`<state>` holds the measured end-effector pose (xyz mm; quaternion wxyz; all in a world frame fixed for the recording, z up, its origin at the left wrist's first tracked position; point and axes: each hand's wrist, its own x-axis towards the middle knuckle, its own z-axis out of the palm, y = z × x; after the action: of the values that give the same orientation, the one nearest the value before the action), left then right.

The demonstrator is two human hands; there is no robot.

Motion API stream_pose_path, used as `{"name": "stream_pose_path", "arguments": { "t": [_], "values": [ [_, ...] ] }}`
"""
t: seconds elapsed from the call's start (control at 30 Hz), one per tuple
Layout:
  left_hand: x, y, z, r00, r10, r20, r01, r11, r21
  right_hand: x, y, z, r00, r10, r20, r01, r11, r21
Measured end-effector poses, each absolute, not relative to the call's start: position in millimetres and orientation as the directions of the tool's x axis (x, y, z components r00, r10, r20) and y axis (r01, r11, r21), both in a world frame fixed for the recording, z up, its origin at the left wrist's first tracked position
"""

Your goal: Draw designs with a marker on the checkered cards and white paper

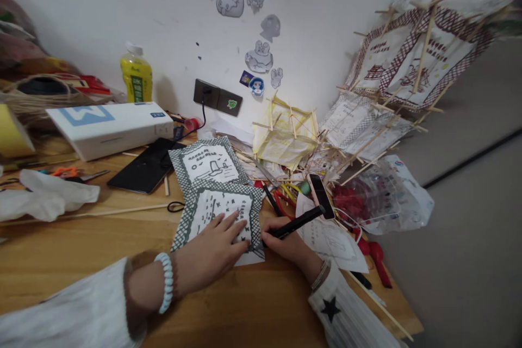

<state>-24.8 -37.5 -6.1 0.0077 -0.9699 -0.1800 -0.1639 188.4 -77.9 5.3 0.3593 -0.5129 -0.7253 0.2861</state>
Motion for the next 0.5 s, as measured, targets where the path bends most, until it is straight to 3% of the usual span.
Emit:
{"name": "stream_pose_path", "arguments": {
  "t": [0.13,0.33,0.5],
  "values": [
    [-25.5,-37.6,-2.8,0.887,0.344,0.308,0.345,-0.937,0.052,189.9,-75.7,6.0,-0.208,0.949,0.237,0.561,0.314,-0.766],
    [-26.1,-37.0,-3.7,0.889,0.344,0.301,0.346,-0.937,0.048,196.9,-70.7,8.6,-0.065,0.959,0.274,0.603,0.257,-0.755],
    [-25.8,-37.4,-4.3,0.879,0.340,0.334,0.340,-0.938,0.060,194.7,-75.3,9.7,-0.064,0.979,0.196,0.557,0.198,-0.807]
  ]
}}
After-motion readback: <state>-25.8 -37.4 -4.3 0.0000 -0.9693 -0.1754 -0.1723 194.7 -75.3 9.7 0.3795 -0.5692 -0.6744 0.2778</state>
